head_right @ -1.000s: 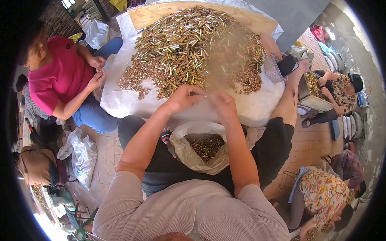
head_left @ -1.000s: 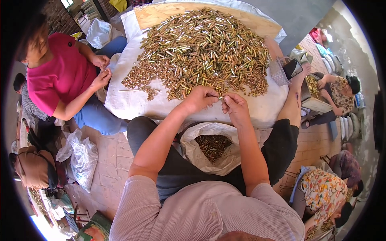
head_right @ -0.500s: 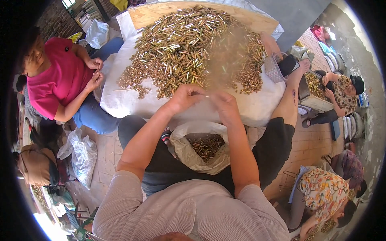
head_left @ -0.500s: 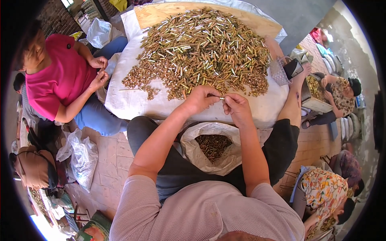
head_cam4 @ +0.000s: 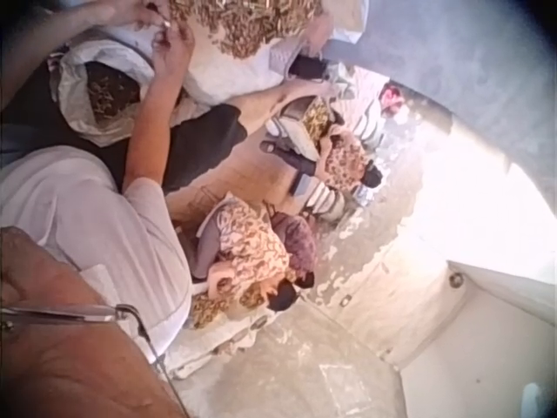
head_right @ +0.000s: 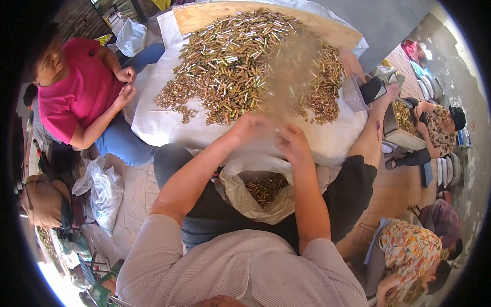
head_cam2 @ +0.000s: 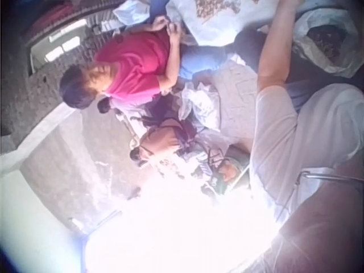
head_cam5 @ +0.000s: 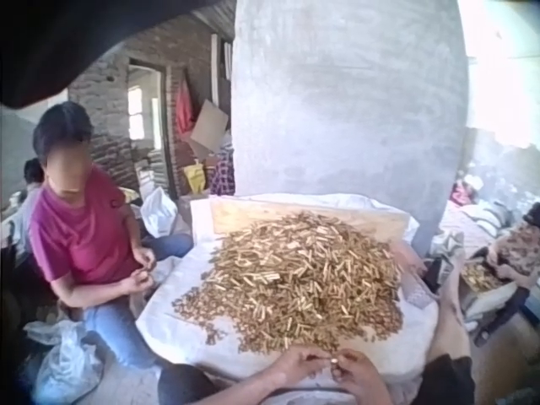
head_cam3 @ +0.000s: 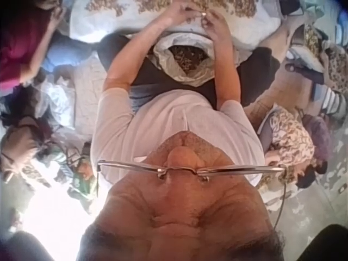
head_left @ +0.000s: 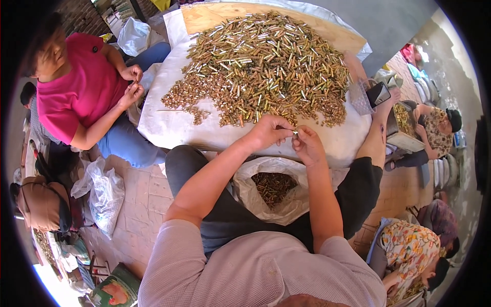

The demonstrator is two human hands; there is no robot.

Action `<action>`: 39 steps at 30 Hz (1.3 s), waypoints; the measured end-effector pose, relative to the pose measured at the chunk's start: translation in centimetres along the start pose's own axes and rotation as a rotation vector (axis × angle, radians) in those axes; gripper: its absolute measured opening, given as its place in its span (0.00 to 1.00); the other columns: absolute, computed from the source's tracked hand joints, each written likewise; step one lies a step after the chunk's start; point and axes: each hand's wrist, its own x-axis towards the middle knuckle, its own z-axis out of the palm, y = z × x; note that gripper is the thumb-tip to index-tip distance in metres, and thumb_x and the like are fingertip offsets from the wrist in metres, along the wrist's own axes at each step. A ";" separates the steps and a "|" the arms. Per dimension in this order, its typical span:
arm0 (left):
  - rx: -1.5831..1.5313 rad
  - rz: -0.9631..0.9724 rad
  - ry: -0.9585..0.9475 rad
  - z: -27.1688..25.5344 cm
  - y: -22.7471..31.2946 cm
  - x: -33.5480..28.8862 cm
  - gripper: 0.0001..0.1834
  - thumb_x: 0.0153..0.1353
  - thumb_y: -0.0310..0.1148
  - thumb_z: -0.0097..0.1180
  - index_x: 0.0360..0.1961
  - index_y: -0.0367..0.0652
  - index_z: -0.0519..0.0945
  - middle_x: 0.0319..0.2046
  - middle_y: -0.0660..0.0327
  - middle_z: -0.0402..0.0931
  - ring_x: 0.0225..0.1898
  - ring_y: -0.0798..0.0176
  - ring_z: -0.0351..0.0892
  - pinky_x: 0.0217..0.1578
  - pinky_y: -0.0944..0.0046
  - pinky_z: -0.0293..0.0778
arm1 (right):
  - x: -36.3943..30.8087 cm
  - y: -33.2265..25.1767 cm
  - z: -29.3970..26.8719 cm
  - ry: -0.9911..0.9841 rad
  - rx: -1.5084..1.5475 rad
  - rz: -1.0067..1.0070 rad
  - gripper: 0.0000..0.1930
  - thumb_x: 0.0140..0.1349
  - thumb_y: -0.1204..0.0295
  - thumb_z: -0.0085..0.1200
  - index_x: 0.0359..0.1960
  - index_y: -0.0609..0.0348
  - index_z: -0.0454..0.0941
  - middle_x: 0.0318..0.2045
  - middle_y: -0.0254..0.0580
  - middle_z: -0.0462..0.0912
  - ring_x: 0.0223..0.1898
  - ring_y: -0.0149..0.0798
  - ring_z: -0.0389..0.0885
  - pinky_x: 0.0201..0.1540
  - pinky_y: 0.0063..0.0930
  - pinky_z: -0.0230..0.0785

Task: The person sorts small cylindrical metal parts by hand, taking them from a large pile on a table and placing them into a bag.

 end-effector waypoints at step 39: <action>0.237 -0.182 0.046 -5.2 0.2 0.6 0.11 0.58 0.27 0.59 0.42 0.36 0.83 0.32 0.61 0.83 0.32 0.70 0.79 0.32 0.67 0.75 | 0.6 0.6 2.8 0.103 -0.953 -0.244 0.08 0.64 0.76 0.57 0.42 0.65 0.81 0.32 0.39 0.83 0.30 0.29 0.80 0.30 0.24 0.73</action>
